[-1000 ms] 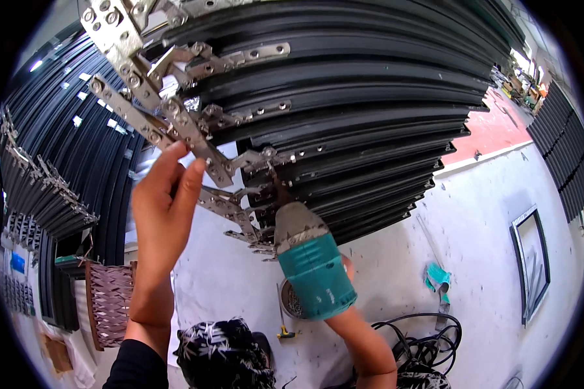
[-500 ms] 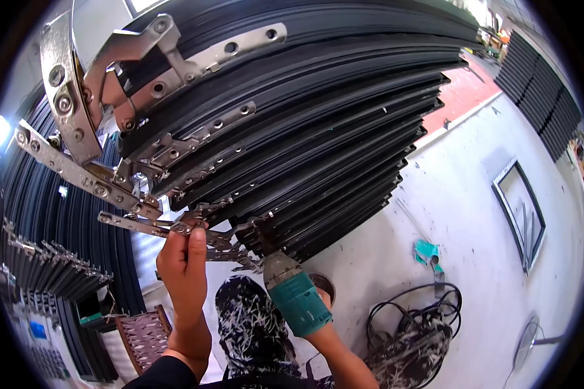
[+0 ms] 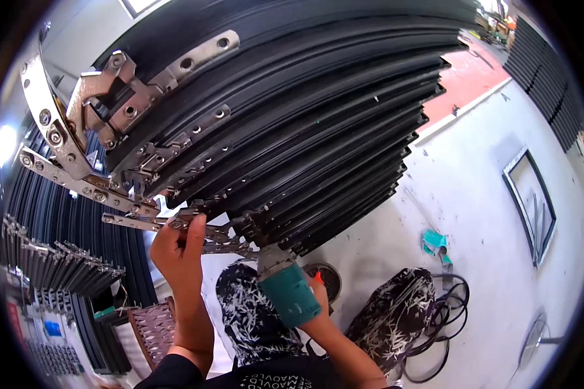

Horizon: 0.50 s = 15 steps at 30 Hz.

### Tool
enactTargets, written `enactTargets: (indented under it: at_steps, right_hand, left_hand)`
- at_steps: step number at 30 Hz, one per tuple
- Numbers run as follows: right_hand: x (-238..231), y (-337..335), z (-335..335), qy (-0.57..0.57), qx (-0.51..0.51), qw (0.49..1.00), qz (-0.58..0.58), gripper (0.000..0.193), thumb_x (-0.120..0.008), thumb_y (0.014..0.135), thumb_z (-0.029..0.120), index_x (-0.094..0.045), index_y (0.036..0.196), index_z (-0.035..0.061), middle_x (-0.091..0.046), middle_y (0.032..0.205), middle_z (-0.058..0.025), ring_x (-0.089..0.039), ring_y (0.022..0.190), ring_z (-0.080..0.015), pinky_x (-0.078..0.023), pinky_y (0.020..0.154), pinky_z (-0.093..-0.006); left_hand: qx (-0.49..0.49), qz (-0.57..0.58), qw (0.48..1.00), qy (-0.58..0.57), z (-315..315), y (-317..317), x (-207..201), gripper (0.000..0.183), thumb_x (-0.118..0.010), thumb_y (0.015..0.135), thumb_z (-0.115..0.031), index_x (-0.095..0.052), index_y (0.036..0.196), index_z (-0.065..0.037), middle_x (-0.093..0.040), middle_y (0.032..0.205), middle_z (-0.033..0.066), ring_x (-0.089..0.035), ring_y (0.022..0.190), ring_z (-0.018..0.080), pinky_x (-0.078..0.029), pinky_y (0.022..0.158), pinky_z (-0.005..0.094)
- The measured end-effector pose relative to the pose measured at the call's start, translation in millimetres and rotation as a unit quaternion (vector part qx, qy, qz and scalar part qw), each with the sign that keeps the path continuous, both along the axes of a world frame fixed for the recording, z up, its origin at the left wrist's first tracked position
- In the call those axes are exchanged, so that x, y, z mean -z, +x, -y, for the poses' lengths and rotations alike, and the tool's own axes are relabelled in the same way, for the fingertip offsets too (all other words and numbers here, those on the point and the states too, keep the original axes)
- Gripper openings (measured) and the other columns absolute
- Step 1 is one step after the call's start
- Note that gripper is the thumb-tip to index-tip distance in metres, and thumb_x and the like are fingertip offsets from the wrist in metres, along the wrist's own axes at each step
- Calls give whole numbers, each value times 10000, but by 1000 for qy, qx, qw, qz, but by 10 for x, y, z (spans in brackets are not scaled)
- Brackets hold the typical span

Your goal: The person attaches metal hinges to a stack of metal frames by positioning the hinges, taking screws from a container, and driving the screws into the frames using a power screwdriver.

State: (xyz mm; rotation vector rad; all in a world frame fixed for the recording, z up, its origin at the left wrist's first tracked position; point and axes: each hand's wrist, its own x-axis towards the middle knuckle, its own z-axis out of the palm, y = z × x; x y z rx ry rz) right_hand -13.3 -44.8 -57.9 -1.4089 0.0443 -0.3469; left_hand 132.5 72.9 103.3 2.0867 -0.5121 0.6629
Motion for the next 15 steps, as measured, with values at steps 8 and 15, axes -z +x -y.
enactTargets:
  at_steps: [8, 15]
  right_hand:
    - [-141, 17, 148, 39, 15, 993, -113, 331, -669, 759, 151, -602, 1058, 25, -659, 856, -125, -654, 769, -218, -477, 682, -306]
    - [-305, 6, 214, -193, 28, 971, -139, 331, -629, 767, 141, -566, 1068, 21, -632, 813, -128, -612, 733, -264, -467, 643, -362]
  left_hand:
    - [-62, -36, 997, -21, 61, -11, 32, 190, -751, 753, -157, -636, 697, -16, -491, 477, 16, -395, 413, 73, -310, 420, 224]
    - [-99, -93, 985, 106, 109, 62, -7, 235, -760, 725, -245, -665, 676, -36, -548, 477, 51, -503, 393, 177, -380, 436, 286]
